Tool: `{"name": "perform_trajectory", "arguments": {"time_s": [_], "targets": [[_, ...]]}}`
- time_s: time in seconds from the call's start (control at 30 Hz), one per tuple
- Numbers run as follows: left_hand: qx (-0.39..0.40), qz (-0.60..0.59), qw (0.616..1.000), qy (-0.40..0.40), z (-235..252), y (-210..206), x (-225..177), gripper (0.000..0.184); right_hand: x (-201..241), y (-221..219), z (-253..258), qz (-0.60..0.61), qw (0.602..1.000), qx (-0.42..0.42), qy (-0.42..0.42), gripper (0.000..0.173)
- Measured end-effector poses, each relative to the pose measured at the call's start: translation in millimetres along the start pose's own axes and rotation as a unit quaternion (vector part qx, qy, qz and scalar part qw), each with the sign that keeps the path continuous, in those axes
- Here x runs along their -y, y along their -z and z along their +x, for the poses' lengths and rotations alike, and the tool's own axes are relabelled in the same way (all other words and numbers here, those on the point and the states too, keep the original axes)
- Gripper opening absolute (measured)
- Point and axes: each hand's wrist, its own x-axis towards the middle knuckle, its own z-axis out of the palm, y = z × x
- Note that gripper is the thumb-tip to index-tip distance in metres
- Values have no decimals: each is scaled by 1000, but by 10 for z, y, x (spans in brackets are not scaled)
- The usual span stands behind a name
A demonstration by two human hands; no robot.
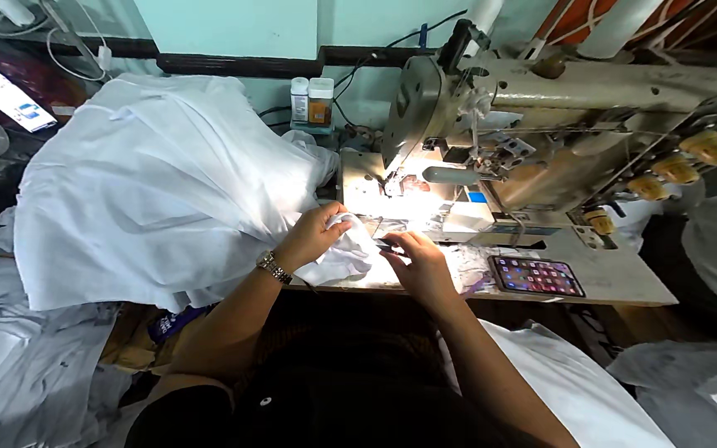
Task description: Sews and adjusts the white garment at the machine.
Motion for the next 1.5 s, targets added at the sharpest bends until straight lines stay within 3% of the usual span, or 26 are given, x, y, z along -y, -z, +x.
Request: {"name": "perform_trajectory", "arguments": {"time_s": [0.5, 0.7, 0.83, 0.9, 1.0, 1.13, 1.33, 1.5], "targets": [[-1, -1, 1000, -16, 37, -36, 25, 15, -8, -183, 111, 59, 997, 3, 41, 17], [-1, -13, 1000, -21, 10, -8, 23, 15, 53, -82, 133, 159, 980, -117, -1, 19], [33, -25, 999, -29, -24, 80, -155, 13, 13, -129, 177, 210, 975, 8, -68, 48], [47, -4, 997, -60, -38, 134, -209, 12, 20, -161, 210, 216, 971, 76, -60, 34], [-21, 140, 982, -123, -6, 324, -146, 12, 56, -156, 187, 153, 986, 52, -42, 18], [-112, 238, 956, -127, -53, 536, -14, 13, 250, -104, 83, 5, 1000, -8, 4, 9], [-140, 209, 964, -92, -192, 508, 188, 19, 235, -208, -80, -72, 997, -26, 33, 6], [-133, 307, 934, -123, -224, 600, 219, 14, 184, -181, -165, -95, 995, -23, 36, 6]]}}
